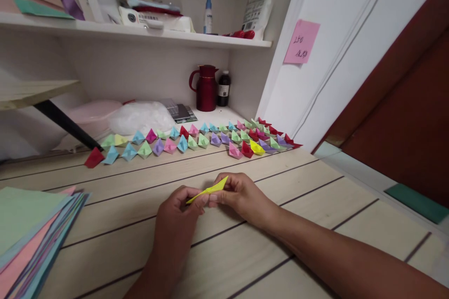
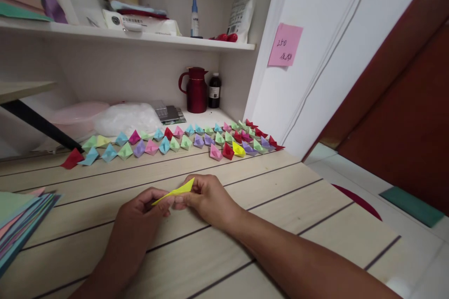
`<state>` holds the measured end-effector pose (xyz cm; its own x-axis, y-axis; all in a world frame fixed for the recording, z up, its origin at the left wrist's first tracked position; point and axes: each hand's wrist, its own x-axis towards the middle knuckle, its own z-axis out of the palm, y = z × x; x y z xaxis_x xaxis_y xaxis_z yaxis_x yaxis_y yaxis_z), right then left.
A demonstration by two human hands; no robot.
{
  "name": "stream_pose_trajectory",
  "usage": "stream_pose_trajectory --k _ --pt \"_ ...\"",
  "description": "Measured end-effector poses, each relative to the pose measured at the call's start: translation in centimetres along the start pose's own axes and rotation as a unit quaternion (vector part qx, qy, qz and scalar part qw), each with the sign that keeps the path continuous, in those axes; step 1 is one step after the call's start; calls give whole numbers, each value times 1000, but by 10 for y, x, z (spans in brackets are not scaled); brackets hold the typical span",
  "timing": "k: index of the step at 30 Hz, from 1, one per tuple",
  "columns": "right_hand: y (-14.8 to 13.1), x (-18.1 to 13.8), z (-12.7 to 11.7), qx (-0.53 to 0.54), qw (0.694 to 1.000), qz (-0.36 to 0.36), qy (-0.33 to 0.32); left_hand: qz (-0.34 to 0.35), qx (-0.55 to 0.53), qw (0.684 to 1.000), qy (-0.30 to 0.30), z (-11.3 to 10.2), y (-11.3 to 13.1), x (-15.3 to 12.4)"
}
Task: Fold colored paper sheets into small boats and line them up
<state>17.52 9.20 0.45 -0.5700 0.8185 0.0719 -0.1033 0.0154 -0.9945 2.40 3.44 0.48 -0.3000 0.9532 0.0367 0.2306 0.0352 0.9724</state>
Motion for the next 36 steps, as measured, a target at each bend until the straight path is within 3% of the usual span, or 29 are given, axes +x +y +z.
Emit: stream_pose_trajectory --k 7,18,22,26,31,36 --pt "-4 -3 -3 -18 999 -22 -28 -32 -36 998 34 2 7 -4" --pt "-5 2 -2 55 998 -1 -4 -41 -58 997 -12 4 3 -3" --pt "-3 -1 -2 34 999 -9 -6 -38 -44 998 2 -1 6 -3" --pt "-5 -2 1 9 1000 -7 9 -3 -32 999 21 -4 11 -7" --pt "-4 3 0 36 998 10 43 -7 -20 999 36 -3 6 -3" --pt "3 8 -9 -8 996 -10 85 4 -116 993 31 6 -11 6"
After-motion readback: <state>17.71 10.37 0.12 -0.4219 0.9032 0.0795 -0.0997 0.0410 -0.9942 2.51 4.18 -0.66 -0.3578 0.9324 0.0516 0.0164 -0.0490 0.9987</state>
